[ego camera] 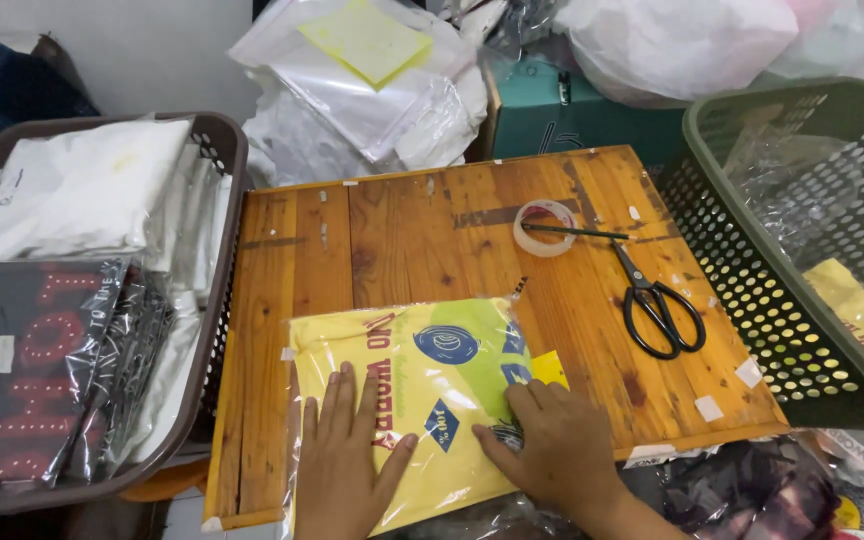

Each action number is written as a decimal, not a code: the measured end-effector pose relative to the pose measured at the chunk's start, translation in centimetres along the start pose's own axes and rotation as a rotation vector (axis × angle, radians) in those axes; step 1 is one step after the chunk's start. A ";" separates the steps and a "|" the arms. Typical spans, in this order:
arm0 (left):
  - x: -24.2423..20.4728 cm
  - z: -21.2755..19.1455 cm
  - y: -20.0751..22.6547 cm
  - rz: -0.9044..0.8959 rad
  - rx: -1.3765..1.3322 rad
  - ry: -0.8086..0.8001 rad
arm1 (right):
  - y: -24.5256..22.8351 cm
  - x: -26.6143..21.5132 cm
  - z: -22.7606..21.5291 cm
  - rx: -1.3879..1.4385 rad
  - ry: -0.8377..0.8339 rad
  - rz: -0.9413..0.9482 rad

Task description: The person removes a yellow t-shirt from a plastic package on a wooden table. They unfold the shirt and use a small pair of scissors to cut the collar and sleeve tags off the garment.

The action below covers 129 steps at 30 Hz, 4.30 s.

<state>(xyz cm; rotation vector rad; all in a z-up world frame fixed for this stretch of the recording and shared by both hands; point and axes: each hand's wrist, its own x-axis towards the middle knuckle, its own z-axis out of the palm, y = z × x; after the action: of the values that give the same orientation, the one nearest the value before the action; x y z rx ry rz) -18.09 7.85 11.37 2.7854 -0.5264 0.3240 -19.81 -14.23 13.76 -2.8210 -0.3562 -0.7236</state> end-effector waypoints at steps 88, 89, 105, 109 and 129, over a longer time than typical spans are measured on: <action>0.9 -2.0 -0.3 -0.065 -0.215 -0.137 | 8.9 3.1 0.4 0.416 -0.677 0.323; 1.1 -2.0 -0.6 -0.021 -0.258 -0.141 | 8.9 3.1 0.6 0.443 -0.661 0.339; 1.0 4.0 11.1 0.539 -0.063 0.096 | 10.7 0.2 3.8 0.390 -0.291 0.155; 2.0 2.3 9.8 0.404 -0.537 -0.105 | 10.5 0.3 3.2 0.451 -0.296 0.095; 5.9 -2.3 7.3 -0.450 -1.678 -0.004 | 5.8 2.8 1.5 0.576 0.341 -0.235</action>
<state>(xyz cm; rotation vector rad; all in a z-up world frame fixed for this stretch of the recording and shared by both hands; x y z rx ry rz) -15.93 0.20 16.77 1.1776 -0.0212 -0.1957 -15.10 -18.87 13.05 -2.0958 -0.7102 -0.9482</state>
